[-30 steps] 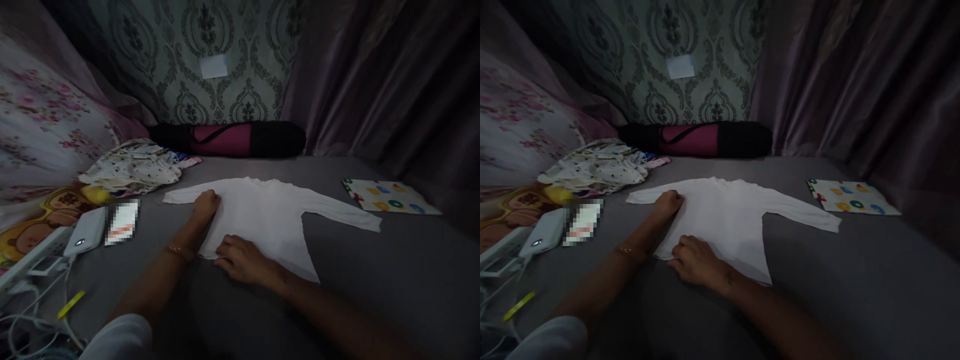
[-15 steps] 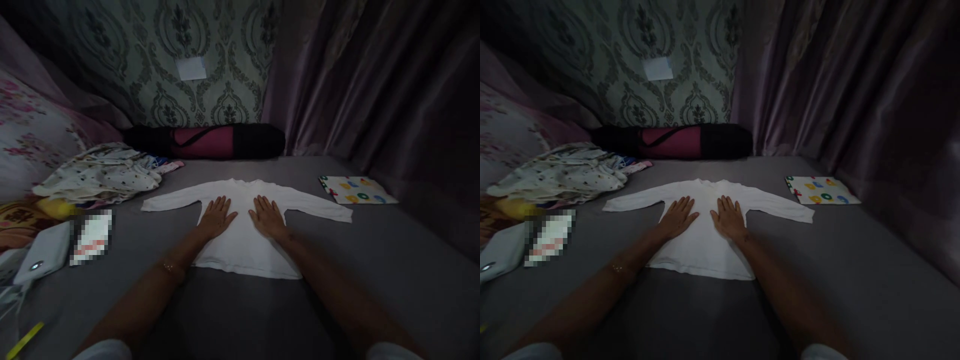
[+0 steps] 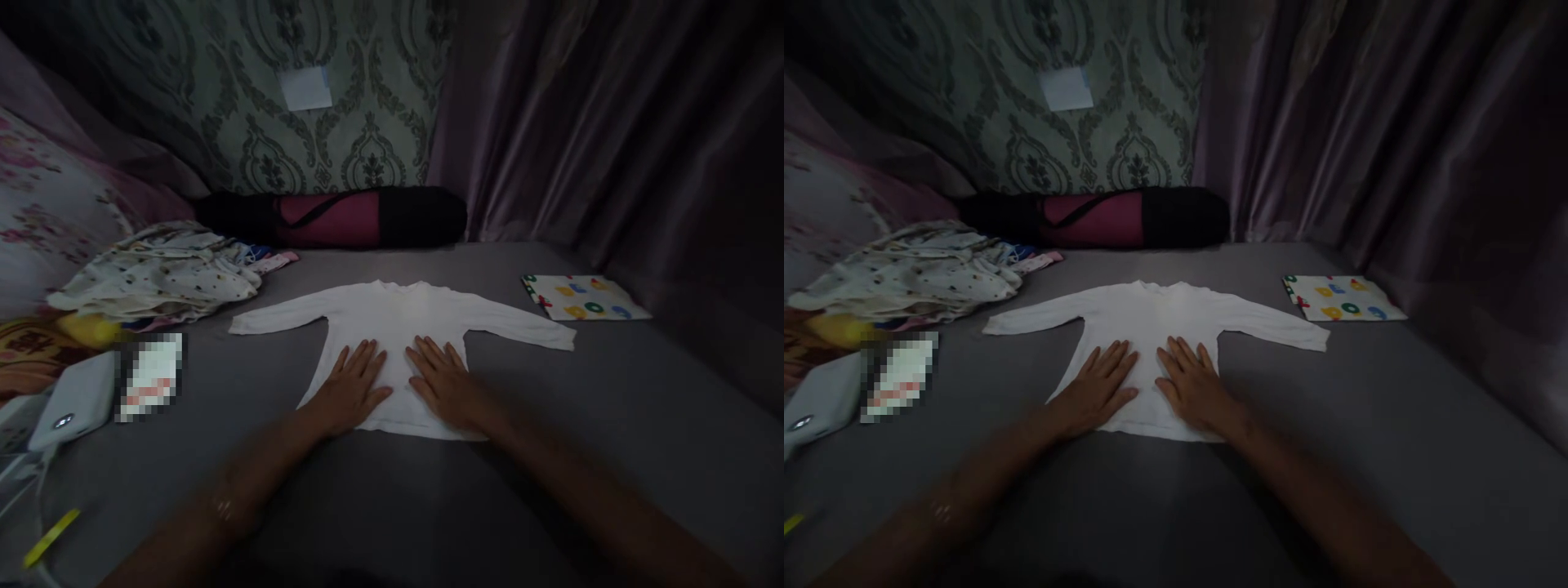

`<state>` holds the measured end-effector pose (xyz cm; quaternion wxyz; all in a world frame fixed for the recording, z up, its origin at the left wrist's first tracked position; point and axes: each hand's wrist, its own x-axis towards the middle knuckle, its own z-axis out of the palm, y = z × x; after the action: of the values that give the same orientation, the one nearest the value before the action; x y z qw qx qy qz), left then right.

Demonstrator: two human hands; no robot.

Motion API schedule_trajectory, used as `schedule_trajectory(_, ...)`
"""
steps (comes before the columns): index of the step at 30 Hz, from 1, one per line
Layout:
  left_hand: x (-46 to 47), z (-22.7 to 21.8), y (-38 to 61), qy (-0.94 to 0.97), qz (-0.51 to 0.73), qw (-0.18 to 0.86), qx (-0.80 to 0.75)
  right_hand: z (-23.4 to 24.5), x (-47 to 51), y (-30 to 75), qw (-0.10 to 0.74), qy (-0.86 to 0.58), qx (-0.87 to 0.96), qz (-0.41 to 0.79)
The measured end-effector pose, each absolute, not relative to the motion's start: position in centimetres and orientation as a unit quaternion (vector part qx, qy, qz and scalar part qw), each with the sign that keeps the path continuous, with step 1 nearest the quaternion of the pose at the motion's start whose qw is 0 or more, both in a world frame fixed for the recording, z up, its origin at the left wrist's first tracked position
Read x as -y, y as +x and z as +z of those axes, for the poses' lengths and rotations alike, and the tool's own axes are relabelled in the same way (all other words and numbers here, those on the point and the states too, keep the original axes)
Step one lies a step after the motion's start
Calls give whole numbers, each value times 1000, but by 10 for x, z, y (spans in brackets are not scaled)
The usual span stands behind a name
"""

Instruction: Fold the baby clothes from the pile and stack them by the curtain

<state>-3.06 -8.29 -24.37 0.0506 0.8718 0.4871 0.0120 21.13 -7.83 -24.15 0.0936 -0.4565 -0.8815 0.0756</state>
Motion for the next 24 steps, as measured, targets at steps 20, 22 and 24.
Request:
schedule_trajectory(20, -65, -224, -17, 858, 121, 48, -497, -219, -50, 215, 92, -594, 798, 48)
schedule_trajectory(22, -86, -243, -7, 828, 92, 27, -552, -232, -71, 212, 78, -598, 797, 31)
schedule_trajectory(24, -94, -258, -2, 800, 75, 21, -596, -246, -80, 210, 72, -595, 800, 26)
